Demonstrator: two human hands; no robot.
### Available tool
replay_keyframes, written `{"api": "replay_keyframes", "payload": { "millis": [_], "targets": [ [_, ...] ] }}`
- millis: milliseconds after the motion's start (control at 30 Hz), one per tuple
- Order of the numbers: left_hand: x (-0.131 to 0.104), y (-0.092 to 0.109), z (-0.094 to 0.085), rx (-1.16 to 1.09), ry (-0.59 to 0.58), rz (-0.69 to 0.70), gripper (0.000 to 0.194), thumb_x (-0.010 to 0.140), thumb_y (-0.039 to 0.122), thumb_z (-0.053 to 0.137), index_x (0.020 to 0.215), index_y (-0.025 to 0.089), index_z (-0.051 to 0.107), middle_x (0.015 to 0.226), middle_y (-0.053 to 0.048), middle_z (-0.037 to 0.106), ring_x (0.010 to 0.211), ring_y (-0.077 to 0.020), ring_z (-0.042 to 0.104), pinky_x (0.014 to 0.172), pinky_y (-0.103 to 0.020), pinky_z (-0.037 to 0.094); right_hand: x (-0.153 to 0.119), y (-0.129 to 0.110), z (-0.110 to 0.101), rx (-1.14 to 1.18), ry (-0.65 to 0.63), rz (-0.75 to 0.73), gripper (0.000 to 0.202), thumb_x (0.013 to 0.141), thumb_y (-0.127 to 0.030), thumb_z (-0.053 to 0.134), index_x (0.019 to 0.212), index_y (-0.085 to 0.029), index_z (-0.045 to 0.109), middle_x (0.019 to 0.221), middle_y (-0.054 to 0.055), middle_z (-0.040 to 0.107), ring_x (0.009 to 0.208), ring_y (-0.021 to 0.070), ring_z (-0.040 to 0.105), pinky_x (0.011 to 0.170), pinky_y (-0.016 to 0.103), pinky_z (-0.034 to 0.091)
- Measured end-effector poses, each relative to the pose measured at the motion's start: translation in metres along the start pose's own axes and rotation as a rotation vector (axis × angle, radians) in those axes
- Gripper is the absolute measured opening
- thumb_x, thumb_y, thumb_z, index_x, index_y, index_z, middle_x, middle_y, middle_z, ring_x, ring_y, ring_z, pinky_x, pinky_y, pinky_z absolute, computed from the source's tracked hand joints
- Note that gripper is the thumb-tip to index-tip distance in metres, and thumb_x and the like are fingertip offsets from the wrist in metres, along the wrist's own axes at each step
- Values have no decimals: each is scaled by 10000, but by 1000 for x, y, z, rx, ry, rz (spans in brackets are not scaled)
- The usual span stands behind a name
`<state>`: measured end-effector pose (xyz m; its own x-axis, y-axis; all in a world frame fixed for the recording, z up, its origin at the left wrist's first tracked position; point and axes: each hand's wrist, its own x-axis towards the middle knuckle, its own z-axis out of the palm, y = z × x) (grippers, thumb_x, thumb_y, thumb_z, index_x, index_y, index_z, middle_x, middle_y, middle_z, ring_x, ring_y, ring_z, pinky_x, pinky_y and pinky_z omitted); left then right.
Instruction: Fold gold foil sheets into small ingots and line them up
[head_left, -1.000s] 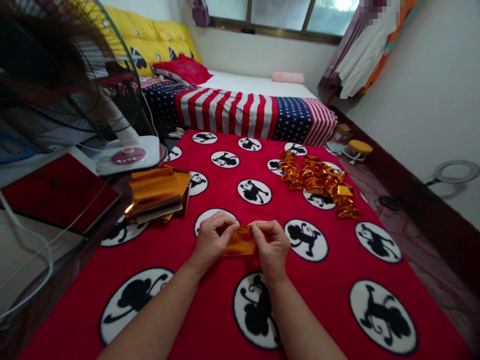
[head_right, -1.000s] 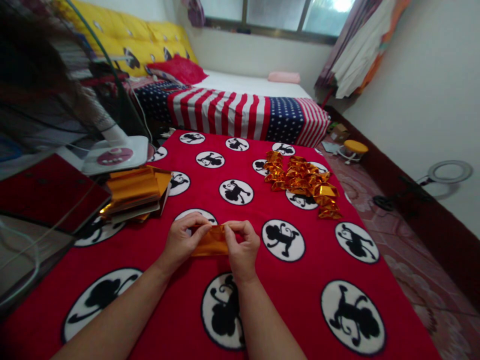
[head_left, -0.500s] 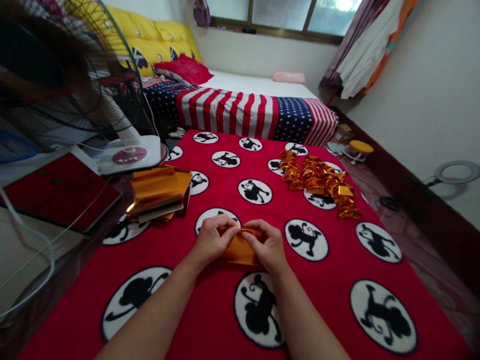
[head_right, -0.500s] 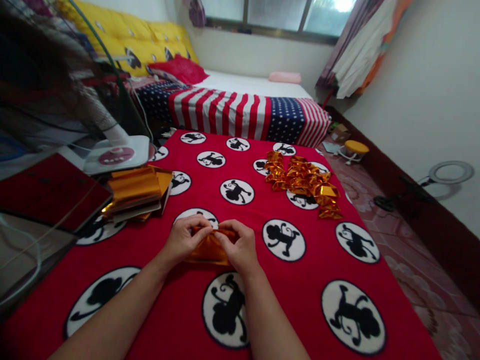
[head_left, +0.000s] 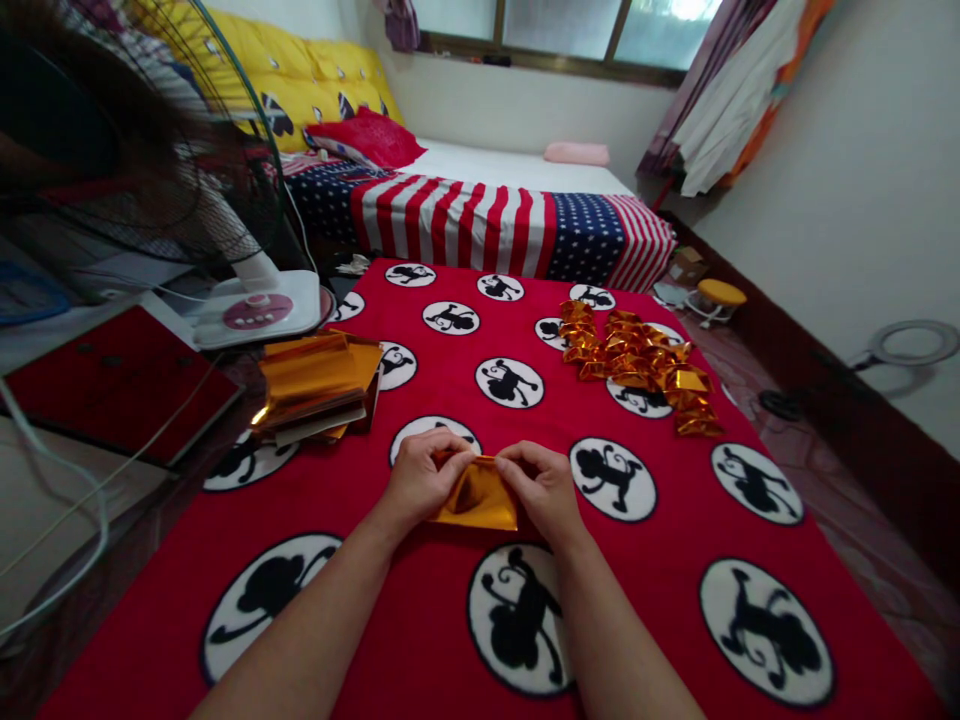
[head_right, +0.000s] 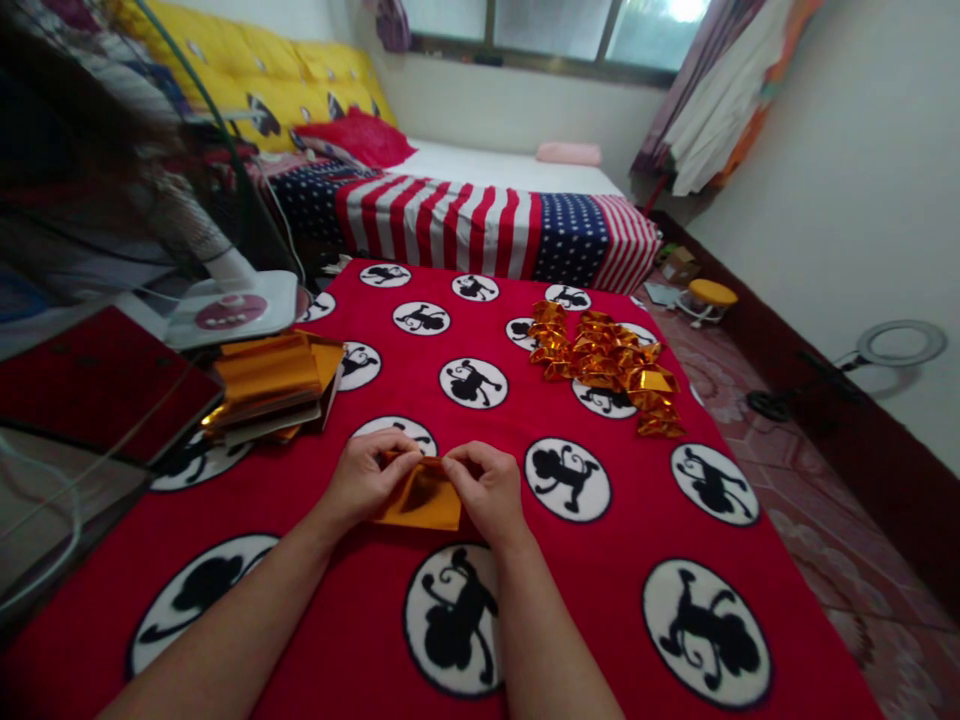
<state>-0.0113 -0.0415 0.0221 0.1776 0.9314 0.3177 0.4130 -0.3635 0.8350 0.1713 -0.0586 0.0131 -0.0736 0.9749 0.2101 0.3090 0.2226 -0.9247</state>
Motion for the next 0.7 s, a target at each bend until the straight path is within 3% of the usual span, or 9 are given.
{"api": "replay_keyframes", "payload": {
  "millis": [300, 533, 700],
  "targets": [
    [3, -6, 0, 10, 61, -108, 126, 773, 256, 683, 702, 176, 748, 689, -40, 712, 635, -151, 629, 598, -247, 458, 1, 3, -6, -24, 32, 73, 186, 847, -311, 613, 750, -182, 706, 656, 5, 659, 585, 142, 576, 541, 232, 421],
    [5, -8, -2, 31, -2, -131, 107, 759, 230, 676, 727, 200, 774, 726, -35, 746, 651, -157, 663, 586, -237, 471, 2, 3, -8, -209, 52, 69, 174, 836, -287, 601, 753, -201, 728, 684, 12, 699, 612, 156, 616, 573, 237, 434],
    [4, -11, 2, 43, 23, -203, 74, 734, 235, 708, 715, 190, 763, 703, -36, 747, 611, -160, 658, 554, -237, 465, 4, 0, -10, -368, 46, 75, 177, 835, -294, 595, 745, -225, 730, 693, 3, 710, 625, 154, 629, 581, 237, 418]
  ]
}}
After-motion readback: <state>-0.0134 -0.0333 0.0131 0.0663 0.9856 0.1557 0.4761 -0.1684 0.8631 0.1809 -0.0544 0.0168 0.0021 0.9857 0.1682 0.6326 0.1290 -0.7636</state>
